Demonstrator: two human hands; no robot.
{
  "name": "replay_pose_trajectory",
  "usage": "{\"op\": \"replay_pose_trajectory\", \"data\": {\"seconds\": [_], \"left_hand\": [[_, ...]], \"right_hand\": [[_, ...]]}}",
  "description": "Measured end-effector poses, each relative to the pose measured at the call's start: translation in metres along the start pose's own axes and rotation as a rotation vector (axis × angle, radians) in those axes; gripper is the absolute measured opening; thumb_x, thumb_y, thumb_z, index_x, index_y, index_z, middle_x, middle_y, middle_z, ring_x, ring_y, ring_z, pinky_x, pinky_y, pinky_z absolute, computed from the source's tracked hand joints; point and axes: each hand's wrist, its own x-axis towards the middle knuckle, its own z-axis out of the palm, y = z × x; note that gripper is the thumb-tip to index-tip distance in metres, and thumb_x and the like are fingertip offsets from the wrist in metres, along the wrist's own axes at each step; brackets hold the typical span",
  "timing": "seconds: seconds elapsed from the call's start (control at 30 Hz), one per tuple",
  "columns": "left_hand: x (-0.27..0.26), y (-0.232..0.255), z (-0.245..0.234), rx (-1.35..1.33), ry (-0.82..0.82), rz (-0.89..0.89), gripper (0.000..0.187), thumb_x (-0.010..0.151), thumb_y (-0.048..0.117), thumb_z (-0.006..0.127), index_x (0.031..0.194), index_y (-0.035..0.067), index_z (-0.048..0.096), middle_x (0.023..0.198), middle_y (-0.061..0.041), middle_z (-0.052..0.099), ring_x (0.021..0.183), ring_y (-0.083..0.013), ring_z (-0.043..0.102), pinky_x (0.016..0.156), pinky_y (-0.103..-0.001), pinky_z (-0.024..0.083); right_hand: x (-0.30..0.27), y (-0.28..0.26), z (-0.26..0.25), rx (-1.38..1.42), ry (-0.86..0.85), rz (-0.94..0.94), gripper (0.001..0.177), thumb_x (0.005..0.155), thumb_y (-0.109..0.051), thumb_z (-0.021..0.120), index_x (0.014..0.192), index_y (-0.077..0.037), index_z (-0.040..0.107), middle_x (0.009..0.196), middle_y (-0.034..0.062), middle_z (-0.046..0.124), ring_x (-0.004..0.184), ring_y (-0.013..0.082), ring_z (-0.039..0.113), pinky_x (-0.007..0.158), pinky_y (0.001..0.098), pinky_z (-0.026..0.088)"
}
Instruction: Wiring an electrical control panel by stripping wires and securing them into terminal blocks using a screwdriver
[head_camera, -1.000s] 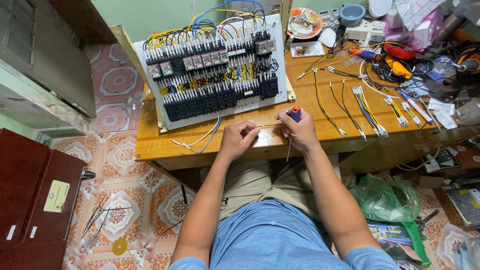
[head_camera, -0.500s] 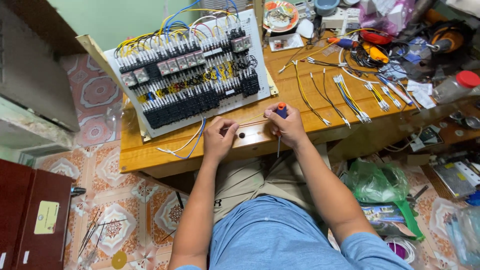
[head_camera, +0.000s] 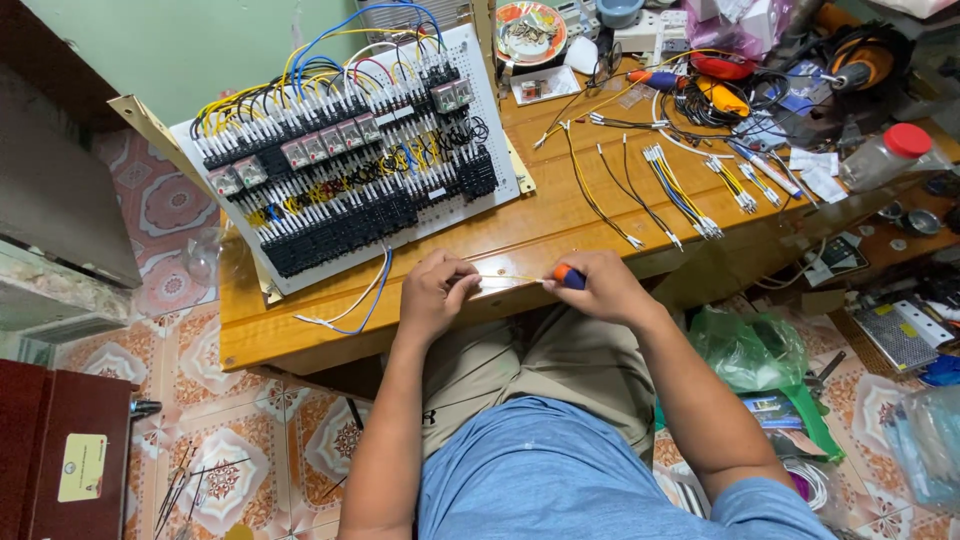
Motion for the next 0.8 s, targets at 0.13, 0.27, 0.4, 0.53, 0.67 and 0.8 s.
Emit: {"op": "replay_pose_trajectory", "data": {"seconds": [0.13,0.27,0.4,0.53,0.67,0.8], "left_hand": [[0.002,0.001,0.0,0.072,-0.035,0.086,0.005,0.088,0.023,0.08,0.089,0.02,0.076,0.081,-0.005,0.065,0.079,-0.032,0.067,0.074,-0.042,0.055],[0.002,0.003,-0.001,0.128,-0.07,0.141,0.004,0.088,0.023,0.08,0.088,0.021,0.076,0.082,-0.002,0.066,0.082,-0.0286,0.066,0.076,-0.041,0.054],[0.003,0.004,-0.004,0.089,-0.076,0.149,0.012,0.089,0.029,0.079,0.097,0.021,0.075,0.09,-0.001,0.069,0.087,-0.0283,0.067,0.079,-0.042,0.055],[0.003,0.006,0.001,0.011,-0.008,0.114,0.038,0.082,0.032,0.085,0.117,0.021,0.075,0.1,-0.003,0.072,0.082,-0.0262,0.068,0.078,-0.042,0.056],[-0.001,0.0,0.004,-0.023,0.047,0.092,0.046,0.081,0.032,0.088,0.121,0.017,0.072,0.103,-0.005,0.072,0.078,-0.0253,0.069,0.075,-0.042,0.056],[0.004,0.008,-0.001,-0.002,0.04,0.118,0.032,0.082,0.03,0.087,0.11,0.018,0.076,0.094,-0.003,0.074,0.077,-0.0267,0.07,0.075,-0.039,0.056]], "right_hand": [[-0.013,0.011,0.007,-0.069,-0.067,-0.002,0.004,0.082,-0.011,0.076,0.082,-0.01,0.073,0.074,0.0109,0.072,0.072,0.0338,0.072,0.068,0.039,0.054],[-0.02,0.003,0.001,-0.058,-0.104,0.045,0.005,0.082,-0.009,0.075,0.08,-0.008,0.071,0.072,0.0129,0.07,0.072,0.0356,0.071,0.067,0.0418,0.053],[-0.028,0.005,-0.012,0.051,-0.091,0.062,0.005,0.084,-0.008,0.074,0.079,-0.008,0.073,0.073,0.013,0.073,0.07,0.0339,0.07,0.068,0.0412,0.052],[-0.044,0.017,-0.041,0.08,0.004,0.103,0.004,0.083,-0.014,0.08,0.081,-0.011,0.078,0.074,0.0101,0.076,0.07,0.0272,0.071,0.068,0.0376,0.052],[-0.07,0.055,-0.083,0.081,0.27,0.181,0.004,0.09,-0.012,0.079,0.09,-0.009,0.079,0.077,0.0091,0.072,0.074,0.0166,0.061,0.071,0.0342,0.048],[-0.091,0.091,-0.117,-0.101,0.505,0.392,0.009,0.092,-0.023,0.082,0.096,-0.016,0.079,0.075,0.0036,0.065,0.072,0.0106,0.053,0.064,0.0273,0.041]]}}
